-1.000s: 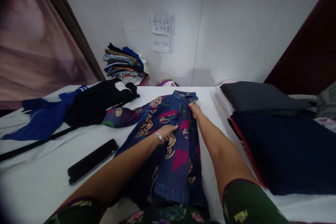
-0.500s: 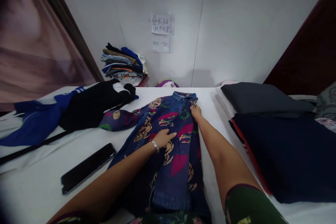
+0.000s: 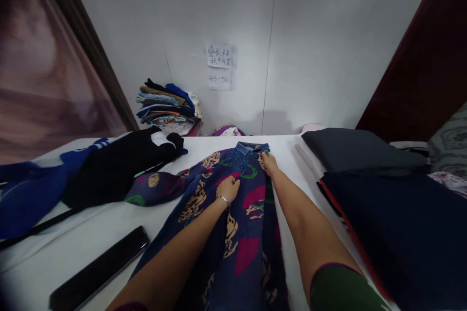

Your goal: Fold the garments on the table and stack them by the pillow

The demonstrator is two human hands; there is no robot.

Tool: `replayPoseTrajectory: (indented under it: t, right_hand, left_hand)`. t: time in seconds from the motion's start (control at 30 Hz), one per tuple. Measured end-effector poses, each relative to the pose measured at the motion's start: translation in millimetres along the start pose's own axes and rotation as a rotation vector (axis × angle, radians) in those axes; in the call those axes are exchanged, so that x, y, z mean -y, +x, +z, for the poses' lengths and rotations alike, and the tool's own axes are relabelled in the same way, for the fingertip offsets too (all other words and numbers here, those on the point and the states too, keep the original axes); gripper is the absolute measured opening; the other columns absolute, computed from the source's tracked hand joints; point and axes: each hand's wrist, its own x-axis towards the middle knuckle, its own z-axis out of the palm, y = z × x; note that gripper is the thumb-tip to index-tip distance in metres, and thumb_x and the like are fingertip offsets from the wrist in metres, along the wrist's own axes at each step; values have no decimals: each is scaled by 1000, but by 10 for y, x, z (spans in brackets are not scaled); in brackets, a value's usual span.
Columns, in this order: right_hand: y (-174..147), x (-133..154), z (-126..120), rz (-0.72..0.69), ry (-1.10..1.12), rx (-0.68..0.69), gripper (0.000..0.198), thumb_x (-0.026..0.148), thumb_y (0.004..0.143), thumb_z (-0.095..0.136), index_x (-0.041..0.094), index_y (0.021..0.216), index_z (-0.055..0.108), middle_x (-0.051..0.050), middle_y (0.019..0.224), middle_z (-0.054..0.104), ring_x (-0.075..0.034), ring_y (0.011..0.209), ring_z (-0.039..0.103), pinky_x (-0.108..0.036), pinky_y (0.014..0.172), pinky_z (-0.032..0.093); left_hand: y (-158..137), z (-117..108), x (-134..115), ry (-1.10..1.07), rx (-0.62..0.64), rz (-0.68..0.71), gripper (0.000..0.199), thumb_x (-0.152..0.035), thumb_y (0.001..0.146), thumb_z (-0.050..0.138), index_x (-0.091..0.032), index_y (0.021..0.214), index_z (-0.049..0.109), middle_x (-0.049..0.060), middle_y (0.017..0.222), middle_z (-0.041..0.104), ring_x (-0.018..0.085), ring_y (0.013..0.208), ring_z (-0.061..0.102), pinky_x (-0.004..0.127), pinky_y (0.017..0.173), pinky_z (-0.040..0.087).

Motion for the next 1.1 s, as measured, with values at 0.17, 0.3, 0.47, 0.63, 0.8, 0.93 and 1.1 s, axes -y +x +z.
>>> replayPoseTrajectory:
  t: [0.17, 0.3, 0.47, 0.63, 0.8, 0.93, 1.1]
  right_hand:
    - [93, -27, -23, -23, -258, -125, 16, 30, 83, 67, 18, 90, 58, -4, 86, 65, -16, 79, 63, -30, 68, 51]
    - [77, -12, -78, -121, -466, -215, 30, 19, 68, 77, 23, 86, 53, -7, 90, 66, -24, 100, 61, -32, 77, 47]
    - [-52, 13, -124, -233, -681, -225, 41, 20, 71, 72, 24, 107, 53, -13, 114, 59, -32, 119, 49, -44, 93, 40]
    - [-161, 81, -12, -395, -809, -188, 54, 21, 81, 60, 23, 132, 42, -14, 146, 36, -32, 139, 24, -48, 107, 28]
    - [-191, 27, 154, -372, -1223, 92, 63, 44, 92, 39, 15, 147, 24, -12, 157, 16, -27, 144, 5, -48, 113, 8]
    - [-146, -41, 165, -263, -1285, 180, 68, 56, 92, 28, 15, 147, 29, -12, 156, 20, -28, 144, 11, -48, 113, 8]
    - [-195, 32, 147, -239, -1298, 202, 69, 57, 94, 23, 14, 148, 26, -12, 157, 18, -28, 144, 9, -49, 112, 11]
  left_hand:
    - [-89, 46, 14, 31, -60, 16, 27, -30, 91, 39, -21, 87, 64, 8, 100, 70, 22, 99, 63, 33, 88, 40]
    - [-104, 90, 3, 80, -85, 68, 28, -29, 91, 39, -19, 86, 65, 9, 99, 70, 22, 98, 64, 35, 92, 38]
    - [-92, 115, 28, 56, -101, 76, 25, -28, 90, 40, -20, 82, 63, 8, 93, 69, 22, 93, 63, 35, 90, 38]
    - [-72, 175, 94, -40, -196, 83, 11, -27, 88, 47, -21, 83, 54, 5, 90, 64, 20, 93, 60, 30, 80, 39]
    - [-67, 222, 108, -46, -217, 81, 6, -23, 87, 48, -22, 83, 51, 3, 90, 63, 19, 90, 61, 30, 79, 39]
    - [-70, 231, 93, -12, -215, 104, 8, -21, 87, 47, -22, 80, 51, 3, 87, 64, 19, 90, 62, 30, 82, 39]
    - [-56, 230, 99, -10, -202, 108, 7, -20, 85, 49, -22, 79, 50, 3, 86, 65, 19, 91, 62, 31, 82, 39]
